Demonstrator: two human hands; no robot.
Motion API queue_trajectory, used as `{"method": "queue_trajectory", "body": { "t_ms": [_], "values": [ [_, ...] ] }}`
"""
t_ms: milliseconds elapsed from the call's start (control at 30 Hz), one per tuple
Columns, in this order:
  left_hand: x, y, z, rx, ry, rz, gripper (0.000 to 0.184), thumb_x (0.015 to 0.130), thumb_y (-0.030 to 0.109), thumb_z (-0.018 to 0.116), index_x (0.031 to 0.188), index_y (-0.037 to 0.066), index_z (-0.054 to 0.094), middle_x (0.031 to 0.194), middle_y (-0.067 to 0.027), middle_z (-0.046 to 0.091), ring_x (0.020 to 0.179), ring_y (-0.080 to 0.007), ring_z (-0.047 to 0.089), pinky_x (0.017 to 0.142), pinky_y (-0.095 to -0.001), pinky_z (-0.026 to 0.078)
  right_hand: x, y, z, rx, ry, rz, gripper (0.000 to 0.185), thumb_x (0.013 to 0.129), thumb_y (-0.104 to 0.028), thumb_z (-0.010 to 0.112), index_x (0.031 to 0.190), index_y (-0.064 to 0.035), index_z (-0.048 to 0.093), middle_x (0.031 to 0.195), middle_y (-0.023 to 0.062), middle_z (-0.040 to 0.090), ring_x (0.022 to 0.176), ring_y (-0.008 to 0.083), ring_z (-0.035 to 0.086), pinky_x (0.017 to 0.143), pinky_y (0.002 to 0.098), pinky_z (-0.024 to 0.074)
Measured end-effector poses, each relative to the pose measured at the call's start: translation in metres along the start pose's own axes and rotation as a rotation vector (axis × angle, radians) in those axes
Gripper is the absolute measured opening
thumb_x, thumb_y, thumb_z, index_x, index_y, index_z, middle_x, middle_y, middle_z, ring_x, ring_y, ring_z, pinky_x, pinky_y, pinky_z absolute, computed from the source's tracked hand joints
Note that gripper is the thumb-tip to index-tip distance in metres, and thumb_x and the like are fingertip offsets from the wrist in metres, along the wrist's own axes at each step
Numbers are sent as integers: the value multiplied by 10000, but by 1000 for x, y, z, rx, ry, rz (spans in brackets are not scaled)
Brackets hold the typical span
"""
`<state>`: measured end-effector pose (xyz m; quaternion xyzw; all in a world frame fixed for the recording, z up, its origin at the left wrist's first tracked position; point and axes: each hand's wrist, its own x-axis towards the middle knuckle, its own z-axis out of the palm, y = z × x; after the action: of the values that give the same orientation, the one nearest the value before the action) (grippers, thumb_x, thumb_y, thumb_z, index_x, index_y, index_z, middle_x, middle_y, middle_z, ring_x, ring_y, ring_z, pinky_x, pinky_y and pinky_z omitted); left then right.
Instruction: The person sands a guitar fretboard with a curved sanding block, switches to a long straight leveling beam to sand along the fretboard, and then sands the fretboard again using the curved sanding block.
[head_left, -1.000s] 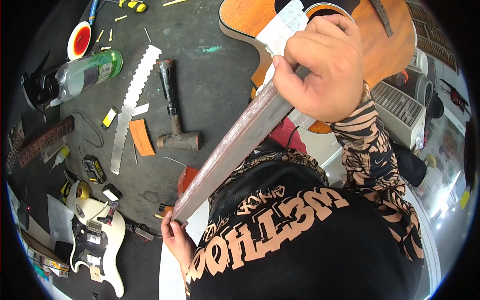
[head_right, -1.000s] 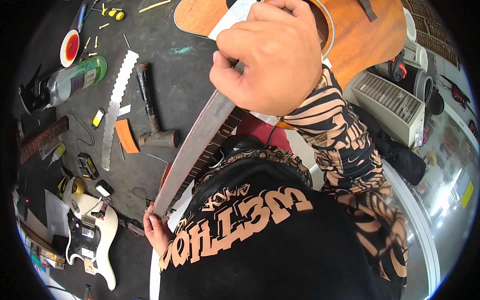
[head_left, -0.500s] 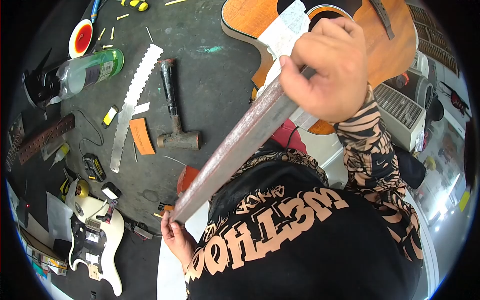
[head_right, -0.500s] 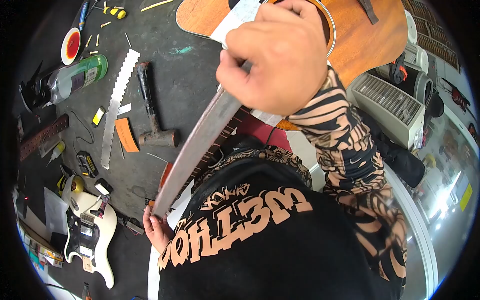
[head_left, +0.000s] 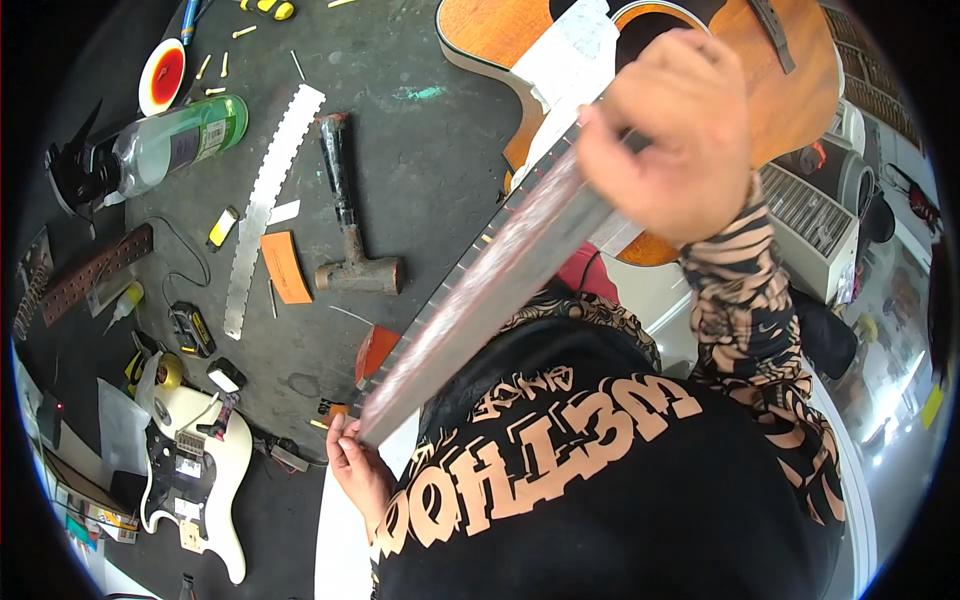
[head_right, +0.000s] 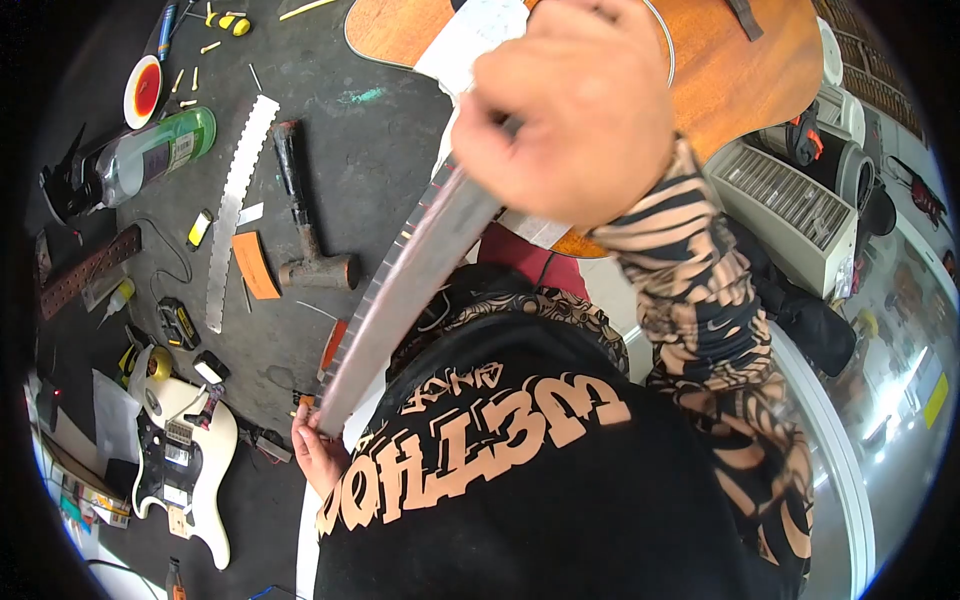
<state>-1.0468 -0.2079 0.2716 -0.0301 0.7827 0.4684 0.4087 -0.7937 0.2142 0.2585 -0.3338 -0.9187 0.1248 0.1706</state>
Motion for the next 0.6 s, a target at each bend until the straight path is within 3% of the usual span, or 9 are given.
{"method": "queue_trajectory", "body": {
  "t_ms": [33,200,267,333,400,433,600],
  "values": [
    [0,5,-1,-17,-84,3,494,1072,329,564,1426,-4,478,1175,-85,636,1086,-163,609,987,-365,489,-1,13,-1,18,67,-1,110,728,-100,738,703,-109,631,686,-8,579,720,208,577,905,381,423],
    [-2,2,4,-11,19,-32,525,1048,329,614,1426,-10,481,1158,-91,643,1072,-169,616,987,-349,488,-6,-4,-1,-6,26,-25,146,723,-103,740,676,-94,602,679,17,586,721,230,582,869,386,433],
    [-3,0,-3,47,-97,-62,535,1037,344,634,1418,-3,492,1165,-83,648,1061,-160,616,948,-326,506,-10,9,-3,22,37,24,157,715,-104,743,670,-98,592,681,10,583,710,226,577,869,395,425],
    [-9,5,0,180,-83,-133,525,1036,336,639,1415,1,498,1166,-79,652,1001,-143,621,889,-290,515,-17,14,2,3,103,54,161,706,-103,745,667,-98,590,679,11,581,704,227,576,870,388,424],
    [-9,1,14,56,86,-102,505,1040,308,638,1420,6,500,1076,-56,660,897,-110,601,812,-249,502,-15,-4,5,57,104,-5,168,717,-89,746,664,-83,586,665,16,558,695,235,568,844,384,425],
    [-12,4,15,87,64,-72,525,1028,305,661,1423,1,499,1003,-35,651,858,-93,591,784,-249,495,-18,-10,7,66,91,19,168,725,-83,742,665,-83,585,653,14,548,701,236,569,848,388,418],
    [-19,4,18,174,53,-59,512,1007,305,697,1380,-7,536,969,-28,658,899,-91,608,776,-248,490,-15,7,-6,-76,32,64,181,719,-84,746,660,-99,576,655,-6,577,710,215,571,884,391,409]
  ]
}}
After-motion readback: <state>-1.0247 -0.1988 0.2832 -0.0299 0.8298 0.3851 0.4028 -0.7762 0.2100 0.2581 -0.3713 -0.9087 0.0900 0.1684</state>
